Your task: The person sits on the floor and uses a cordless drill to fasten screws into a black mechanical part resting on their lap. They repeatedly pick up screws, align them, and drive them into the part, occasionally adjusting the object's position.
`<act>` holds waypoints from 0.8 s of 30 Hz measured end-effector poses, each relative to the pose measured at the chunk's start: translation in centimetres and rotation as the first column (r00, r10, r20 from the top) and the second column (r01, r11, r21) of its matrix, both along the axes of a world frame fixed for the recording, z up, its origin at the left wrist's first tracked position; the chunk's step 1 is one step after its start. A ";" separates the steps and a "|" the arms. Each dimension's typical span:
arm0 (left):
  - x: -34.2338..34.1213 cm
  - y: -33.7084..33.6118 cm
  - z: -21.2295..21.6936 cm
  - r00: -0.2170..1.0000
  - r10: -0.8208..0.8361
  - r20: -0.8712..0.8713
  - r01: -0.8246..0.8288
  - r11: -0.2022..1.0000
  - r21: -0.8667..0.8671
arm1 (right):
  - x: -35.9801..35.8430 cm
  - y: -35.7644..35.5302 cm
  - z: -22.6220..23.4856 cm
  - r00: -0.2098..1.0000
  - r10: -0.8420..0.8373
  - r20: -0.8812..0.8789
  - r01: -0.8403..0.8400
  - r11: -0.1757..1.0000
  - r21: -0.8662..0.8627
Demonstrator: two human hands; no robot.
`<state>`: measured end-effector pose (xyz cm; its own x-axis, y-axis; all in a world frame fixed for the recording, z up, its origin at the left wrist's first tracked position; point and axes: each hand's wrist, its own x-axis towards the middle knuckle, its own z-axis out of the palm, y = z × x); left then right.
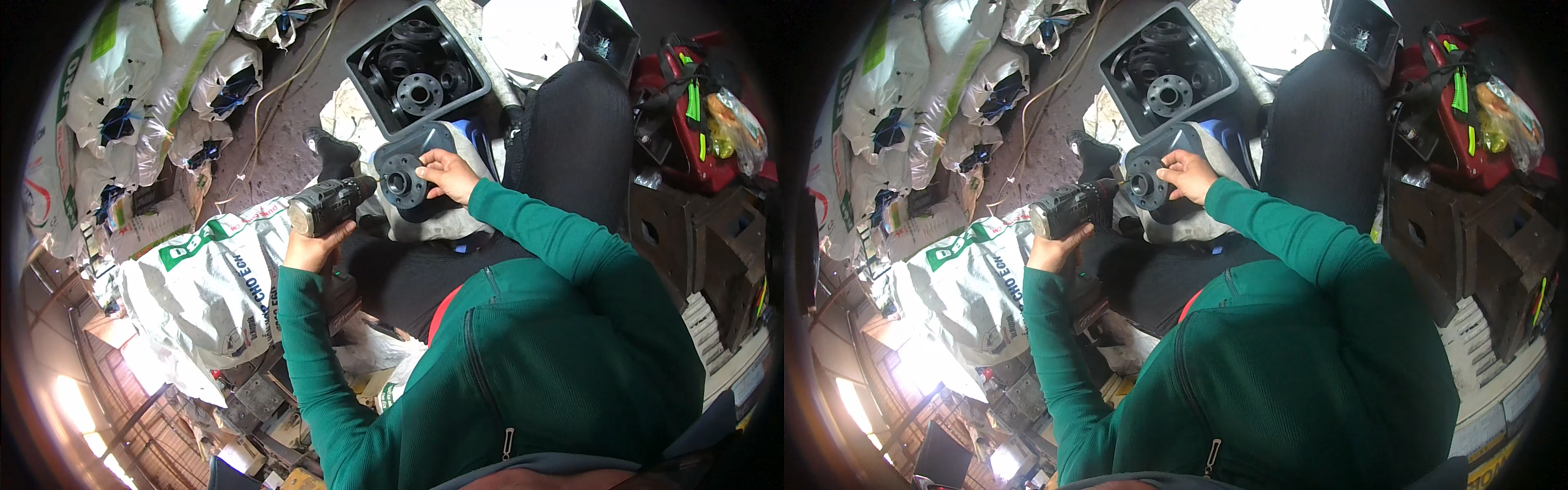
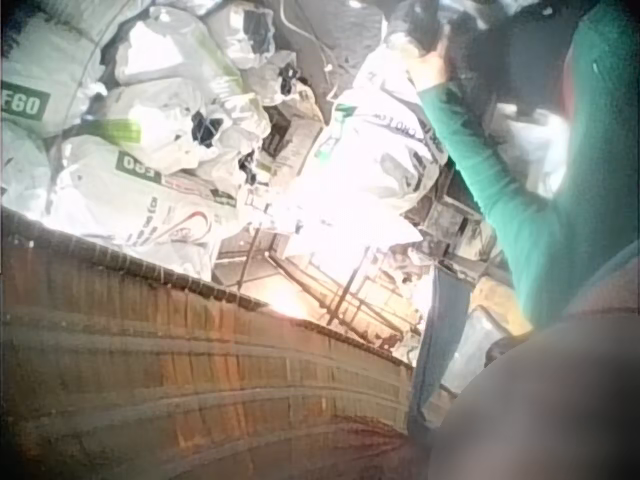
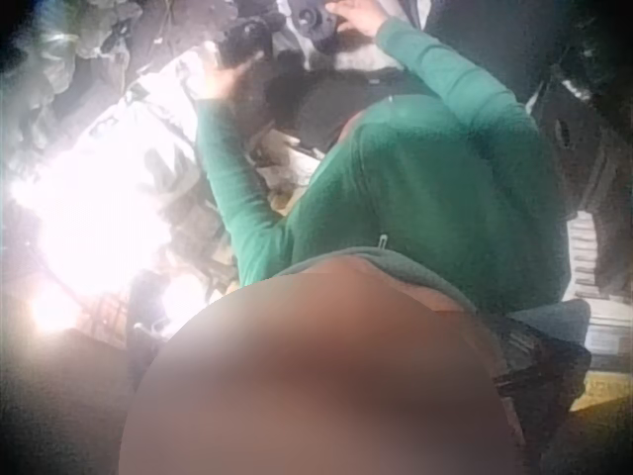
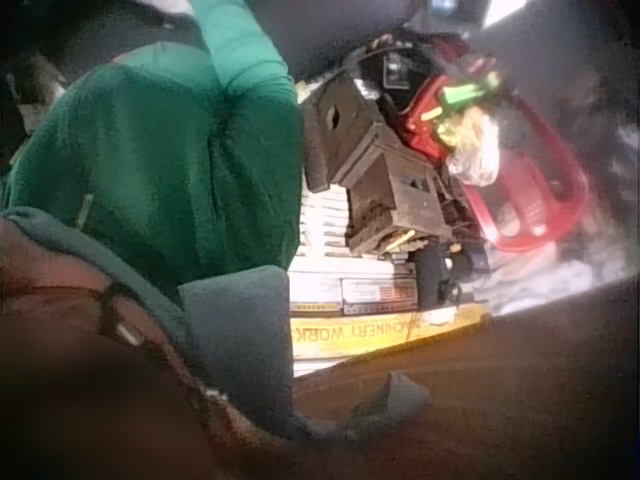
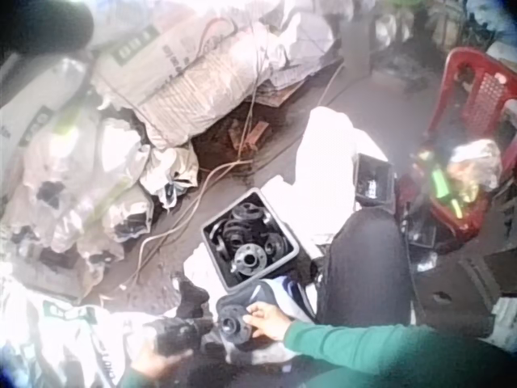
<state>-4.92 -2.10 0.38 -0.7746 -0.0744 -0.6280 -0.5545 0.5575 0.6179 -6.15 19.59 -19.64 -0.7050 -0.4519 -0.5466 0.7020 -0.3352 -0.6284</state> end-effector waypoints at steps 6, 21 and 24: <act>0.2 -0.4 -0.3 1.000 -0.024 0.005 0.025 0.999 -0.045 | 0.0 0.2 0.3 1.000 0.003 0.006 -0.003 1.000 0.002; -0.5 2.4 0.5 0.981 -0.141 0.134 0.181 0.916 -0.358 | 1.0 0.0 -1.7 1.000 0.031 -0.001 -0.030 0.967 0.254; -0.9 2.2 0.1 0.953 -0.297 -0.055 0.270 0.918 -0.290 | 0.8 0.1 -2.0 0.997 0.048 -0.067 -0.020 0.930 0.367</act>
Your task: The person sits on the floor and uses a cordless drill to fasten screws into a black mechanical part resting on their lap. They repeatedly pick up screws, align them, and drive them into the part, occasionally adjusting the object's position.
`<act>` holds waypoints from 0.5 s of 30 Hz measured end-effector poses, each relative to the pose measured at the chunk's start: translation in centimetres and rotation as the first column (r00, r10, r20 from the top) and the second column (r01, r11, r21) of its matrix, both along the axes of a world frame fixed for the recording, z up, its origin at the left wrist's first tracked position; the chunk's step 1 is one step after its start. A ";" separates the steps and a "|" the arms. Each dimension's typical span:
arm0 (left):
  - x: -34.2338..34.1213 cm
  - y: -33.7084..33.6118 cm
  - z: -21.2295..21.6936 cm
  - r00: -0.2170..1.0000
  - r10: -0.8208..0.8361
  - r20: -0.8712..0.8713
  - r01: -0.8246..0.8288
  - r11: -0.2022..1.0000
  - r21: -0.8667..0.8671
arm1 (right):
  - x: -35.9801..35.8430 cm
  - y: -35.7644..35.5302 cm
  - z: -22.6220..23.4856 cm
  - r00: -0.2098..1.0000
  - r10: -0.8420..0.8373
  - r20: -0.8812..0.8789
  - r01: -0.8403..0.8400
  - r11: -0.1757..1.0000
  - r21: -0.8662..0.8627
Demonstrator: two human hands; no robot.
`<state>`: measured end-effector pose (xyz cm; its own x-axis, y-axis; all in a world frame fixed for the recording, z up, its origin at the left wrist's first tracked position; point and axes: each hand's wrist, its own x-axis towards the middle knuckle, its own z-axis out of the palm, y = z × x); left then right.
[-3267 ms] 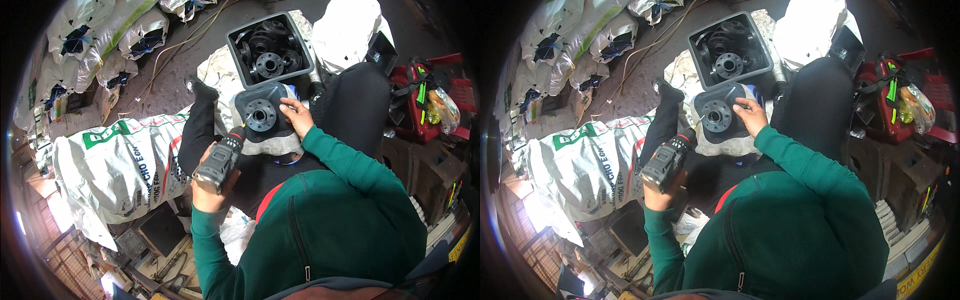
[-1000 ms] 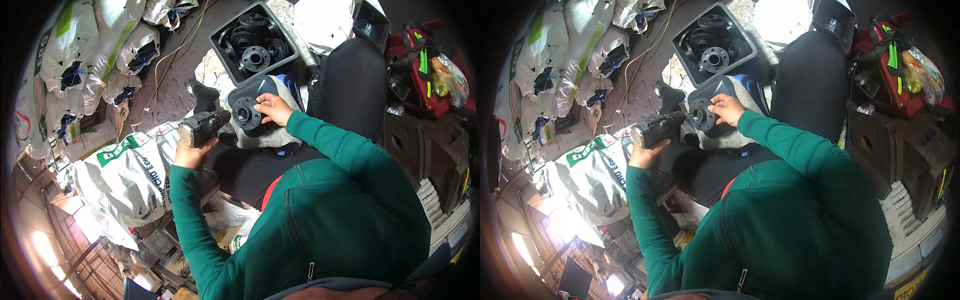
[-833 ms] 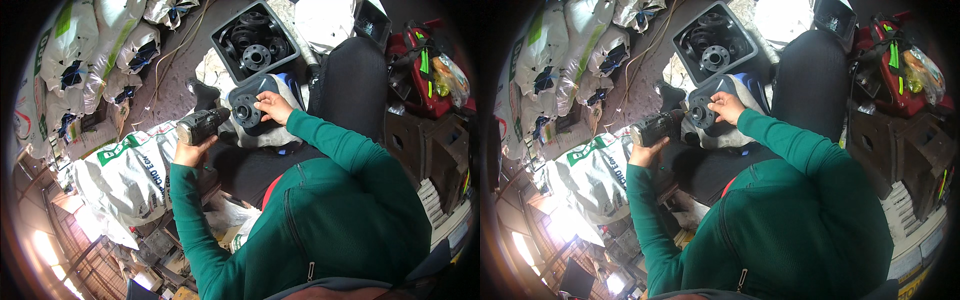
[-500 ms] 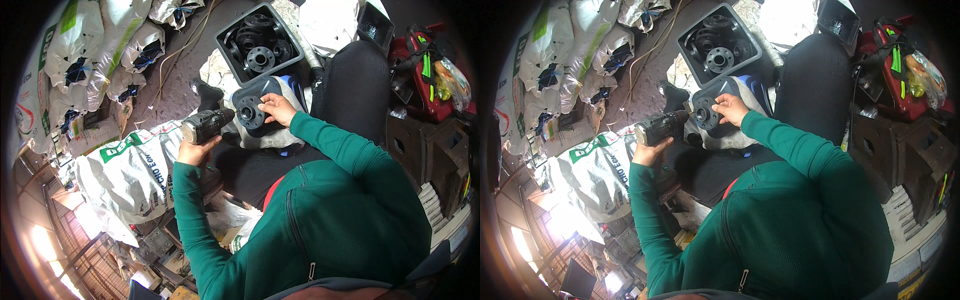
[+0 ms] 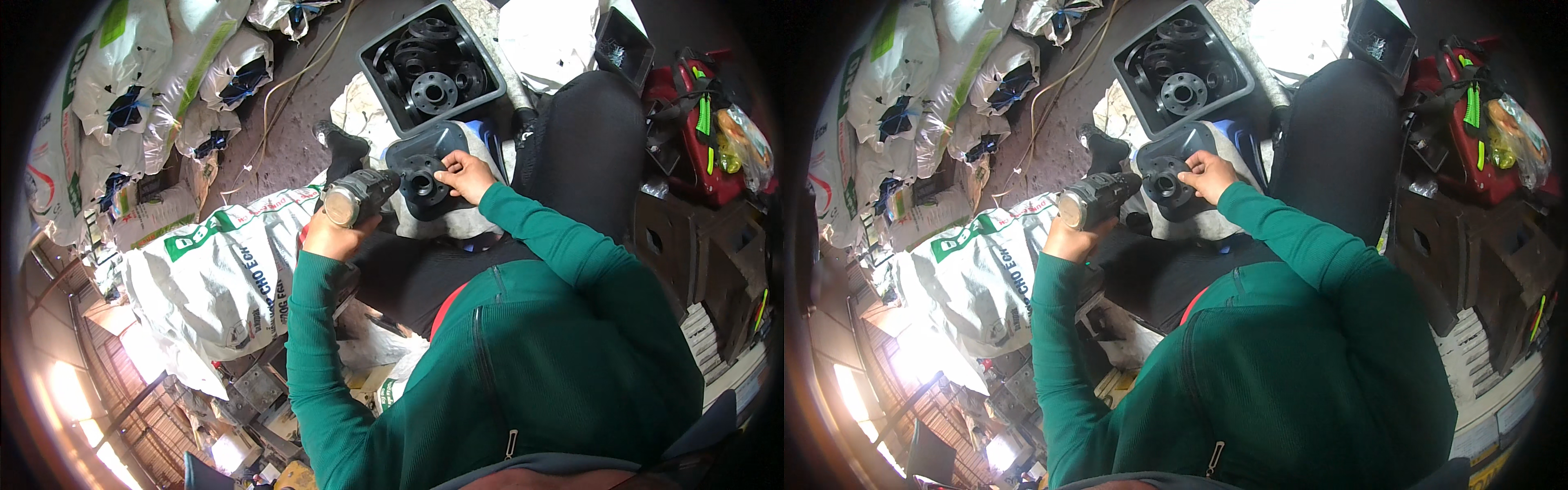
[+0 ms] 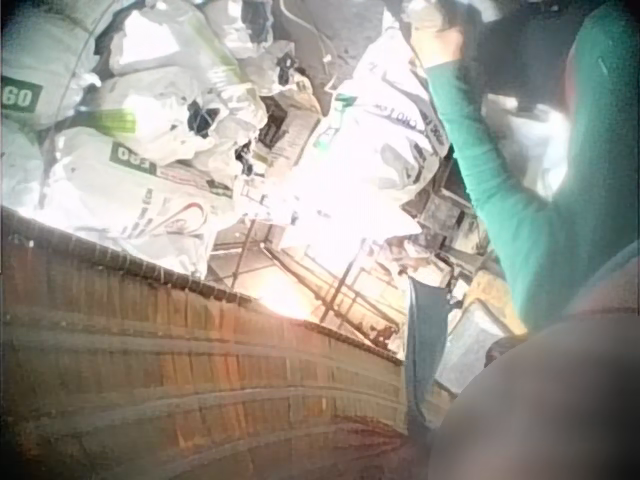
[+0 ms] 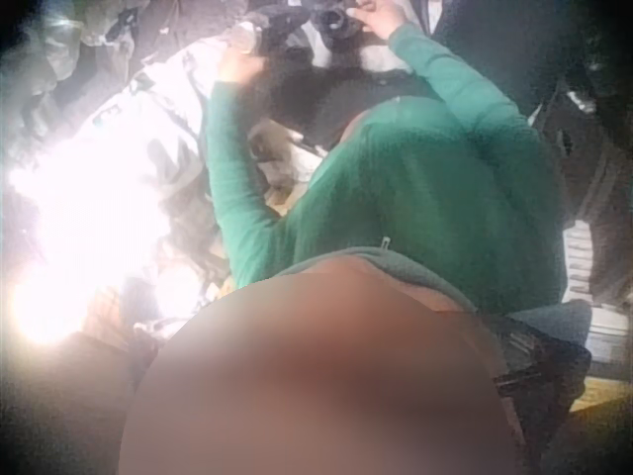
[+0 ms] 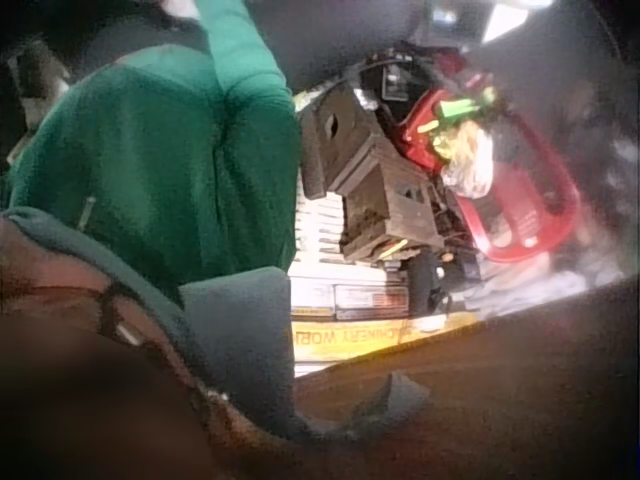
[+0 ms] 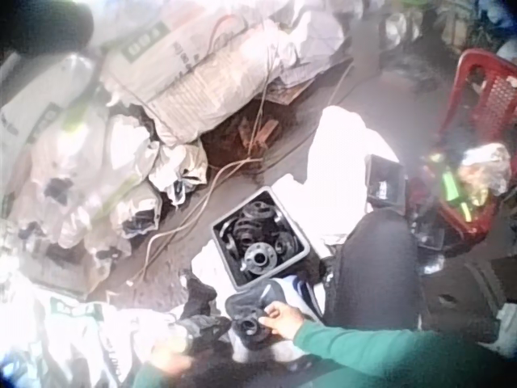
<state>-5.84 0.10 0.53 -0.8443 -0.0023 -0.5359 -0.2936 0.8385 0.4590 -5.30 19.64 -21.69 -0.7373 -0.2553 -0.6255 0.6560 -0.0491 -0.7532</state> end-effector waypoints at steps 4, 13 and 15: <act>-0.2 -0.7 -0.4 0.995 -0.097 0.002 0.097 0.991 -0.090 | -0.2 0.0 -0.1 0.999 -0.027 0.020 0.027 1.000 0.007; 0.0 -1.1 -1.5 0.991 -0.133 0.010 0.133 0.990 -0.044 | -0.6 0.4 1.0 0.997 0.057 0.053 -0.059 0.997 0.048; 0.1 -1.0 -2.0 0.987 -0.138 -0.079 0.137 0.990 -0.014 | -0.8 0.5 1.0 0.997 0.038 0.063 -0.039 0.999 0.017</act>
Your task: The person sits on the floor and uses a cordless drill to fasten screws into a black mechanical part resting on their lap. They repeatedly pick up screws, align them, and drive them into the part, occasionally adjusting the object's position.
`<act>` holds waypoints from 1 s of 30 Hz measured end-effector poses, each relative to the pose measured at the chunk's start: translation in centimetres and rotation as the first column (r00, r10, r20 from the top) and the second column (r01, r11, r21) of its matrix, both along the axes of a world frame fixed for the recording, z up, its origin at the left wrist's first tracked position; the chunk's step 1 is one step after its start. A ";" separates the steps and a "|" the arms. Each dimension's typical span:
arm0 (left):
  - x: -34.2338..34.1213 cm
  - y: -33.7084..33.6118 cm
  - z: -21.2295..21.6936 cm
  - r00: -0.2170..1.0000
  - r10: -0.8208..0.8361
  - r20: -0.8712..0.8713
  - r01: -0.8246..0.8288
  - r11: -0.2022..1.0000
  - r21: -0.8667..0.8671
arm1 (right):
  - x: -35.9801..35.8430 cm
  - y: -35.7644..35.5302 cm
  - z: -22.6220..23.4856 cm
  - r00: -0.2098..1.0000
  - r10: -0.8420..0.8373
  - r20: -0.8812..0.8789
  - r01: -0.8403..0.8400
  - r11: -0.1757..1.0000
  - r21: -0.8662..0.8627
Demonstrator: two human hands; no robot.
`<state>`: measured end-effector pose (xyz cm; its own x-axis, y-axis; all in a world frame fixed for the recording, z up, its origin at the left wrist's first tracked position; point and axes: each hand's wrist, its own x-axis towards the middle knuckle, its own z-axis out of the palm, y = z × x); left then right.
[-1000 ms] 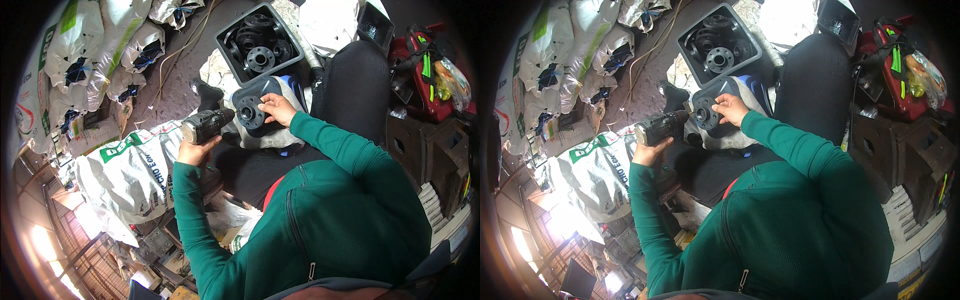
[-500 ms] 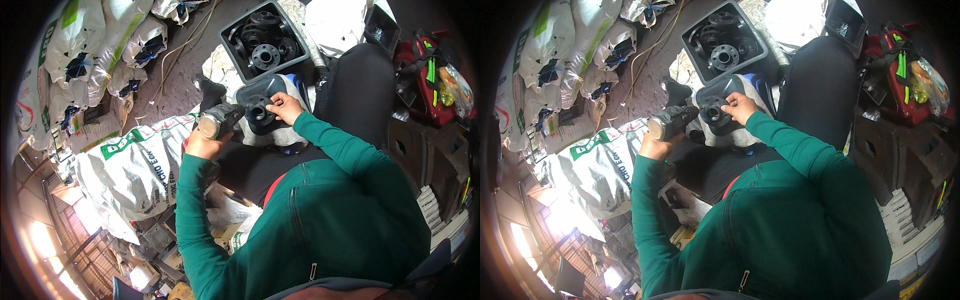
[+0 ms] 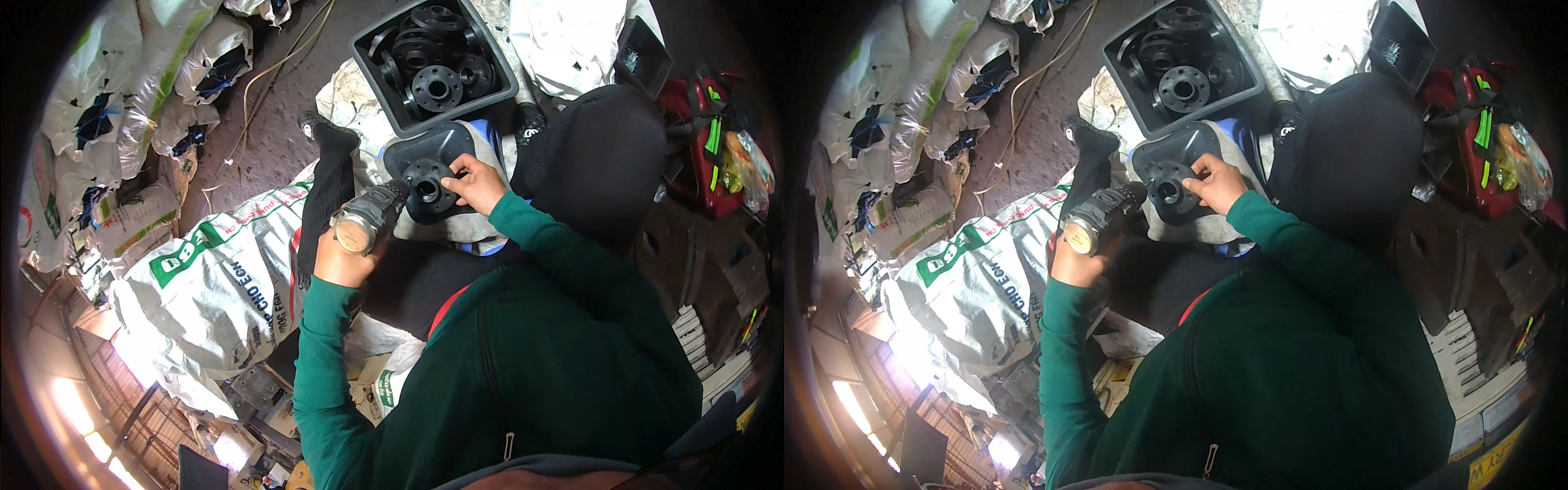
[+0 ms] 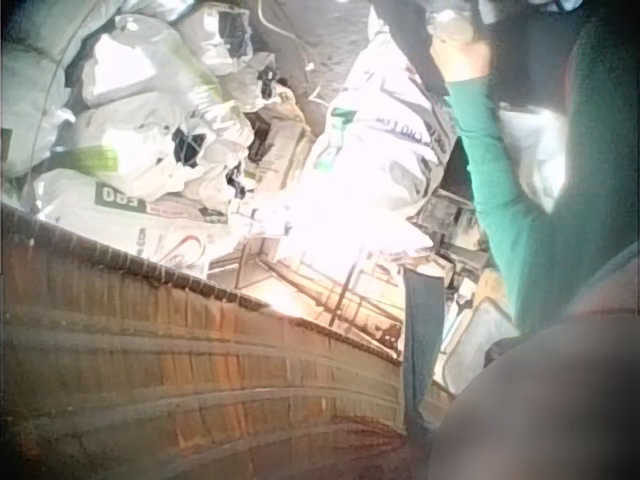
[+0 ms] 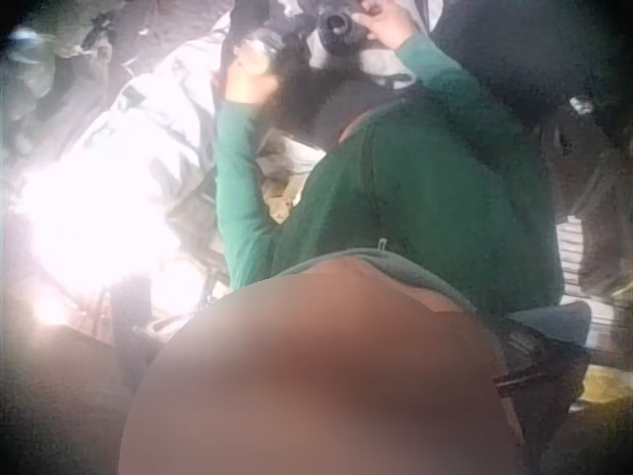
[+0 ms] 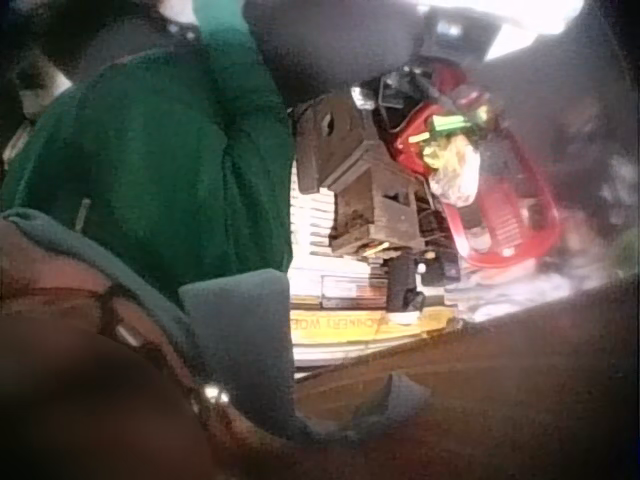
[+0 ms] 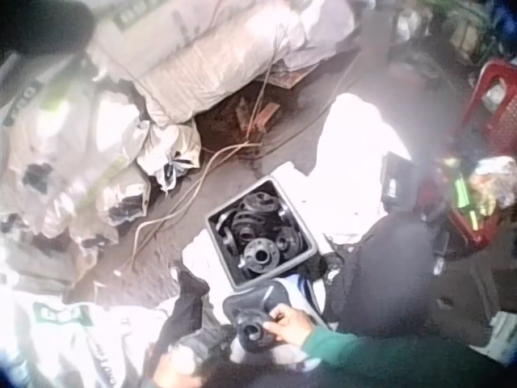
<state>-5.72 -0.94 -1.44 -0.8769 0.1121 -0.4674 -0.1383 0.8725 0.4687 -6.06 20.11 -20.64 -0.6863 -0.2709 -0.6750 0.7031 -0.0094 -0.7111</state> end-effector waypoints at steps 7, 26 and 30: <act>0.8 -0.2 -1.1 0.991 0.128 0.040 -0.128 0.992 0.003 | -0.2 -0.1 -0.6 1.000 -0.002 -0.027 0.002 1.000 -0.008; 19.1 3.7 -0.6 0.979 0.202 -0.024 -0.202 0.979 0.020 | -3.8 14.3 11.7 0.334 0.167 -0.928 0.459 0.831 0.314; 23.1 2.6 -5.0 0.960 0.266 -0.085 -0.269 0.963 -0.028 | -7.8 28.2 11.9 0.188 -0.251 -0.949 0.840 0.542 0.023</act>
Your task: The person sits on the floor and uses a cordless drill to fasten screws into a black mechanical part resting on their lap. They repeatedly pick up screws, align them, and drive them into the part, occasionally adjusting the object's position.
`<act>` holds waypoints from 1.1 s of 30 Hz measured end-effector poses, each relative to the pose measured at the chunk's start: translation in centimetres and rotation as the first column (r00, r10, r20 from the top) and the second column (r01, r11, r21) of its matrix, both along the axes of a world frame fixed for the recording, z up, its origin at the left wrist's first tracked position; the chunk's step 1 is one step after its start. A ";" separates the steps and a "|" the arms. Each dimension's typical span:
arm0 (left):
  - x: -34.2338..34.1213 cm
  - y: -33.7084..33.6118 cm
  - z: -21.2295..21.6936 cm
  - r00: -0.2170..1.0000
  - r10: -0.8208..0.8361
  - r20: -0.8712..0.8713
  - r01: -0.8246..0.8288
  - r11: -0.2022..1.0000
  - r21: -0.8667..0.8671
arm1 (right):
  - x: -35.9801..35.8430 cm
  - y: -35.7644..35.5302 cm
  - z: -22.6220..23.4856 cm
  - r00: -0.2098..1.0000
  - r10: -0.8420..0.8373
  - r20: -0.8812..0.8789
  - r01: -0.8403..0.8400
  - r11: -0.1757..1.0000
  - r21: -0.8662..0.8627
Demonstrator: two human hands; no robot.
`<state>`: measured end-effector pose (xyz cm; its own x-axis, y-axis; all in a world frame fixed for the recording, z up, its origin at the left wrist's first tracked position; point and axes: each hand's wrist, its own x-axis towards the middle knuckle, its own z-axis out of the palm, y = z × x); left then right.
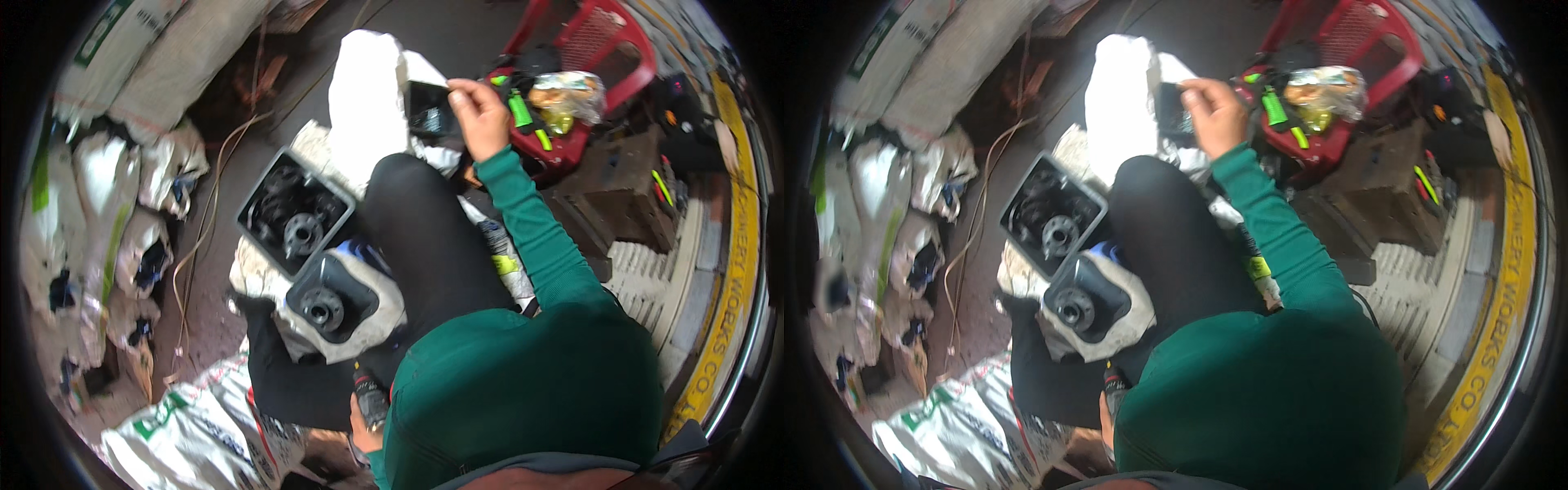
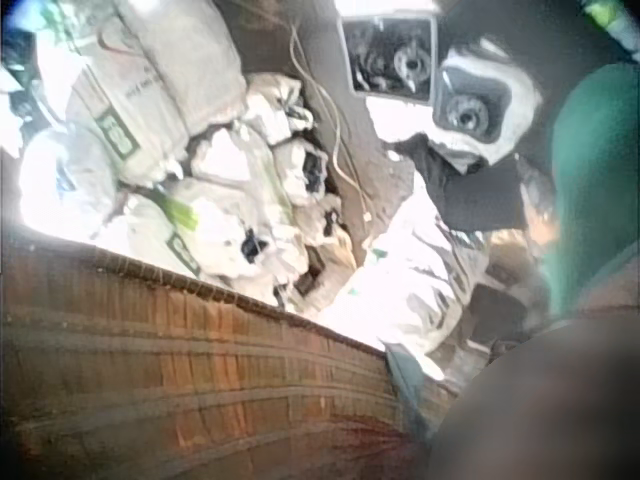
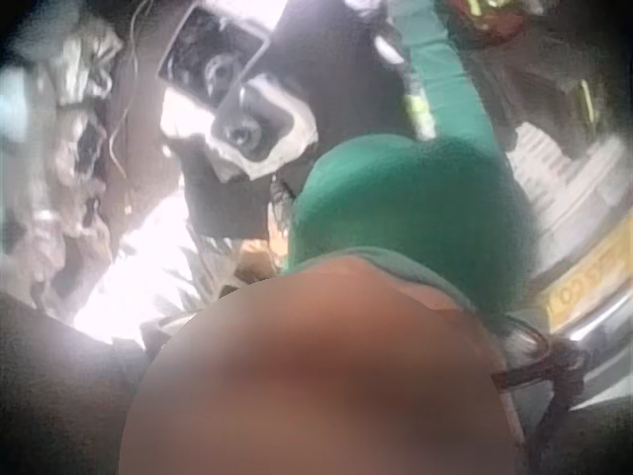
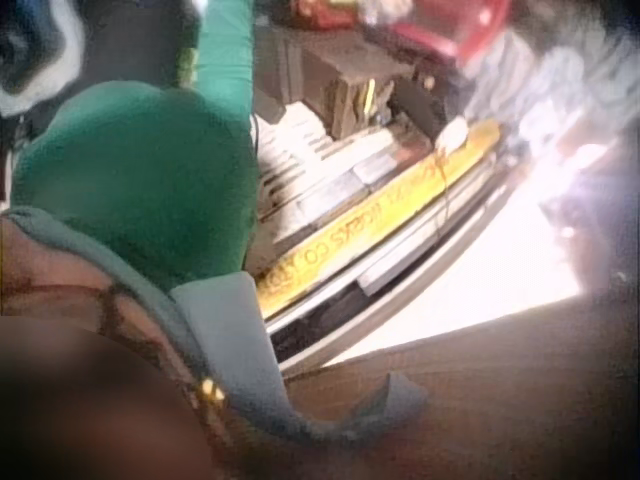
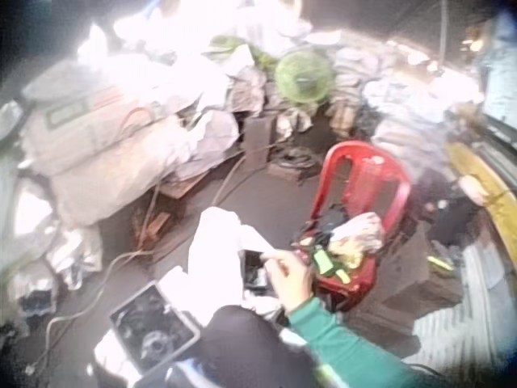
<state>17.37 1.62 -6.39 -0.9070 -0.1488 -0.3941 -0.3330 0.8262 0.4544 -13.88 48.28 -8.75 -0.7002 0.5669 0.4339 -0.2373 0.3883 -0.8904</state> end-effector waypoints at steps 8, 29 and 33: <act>0.4 -2.4 -3.4 0.985 0.158 0.063 -0.166 0.973 0.161 | -4.1 9.7 -9.5 0.799 -0.110 0.591 -0.230 0.853 0.469; -1.4 0.9 -0.9 0.993 0.098 0.068 -0.096 0.995 -0.031 | -13.3 6.7 -18.0 0.294 -0.204 0.934 -0.548 0.764 0.340; -1.5 0.8 -1.2 0.997 0.076 0.023 -0.076 0.997 -0.032 | -13.3 7.9 -17.9 0.465 -0.111 0.879 -0.438 0.834 0.337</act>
<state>15.86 2.45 -7.56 -0.8827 -0.2296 -0.4101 -0.4060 0.8119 0.4194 -27.16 56.19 -26.64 -0.9075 0.3156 -0.2773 0.4053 0.8317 -0.3796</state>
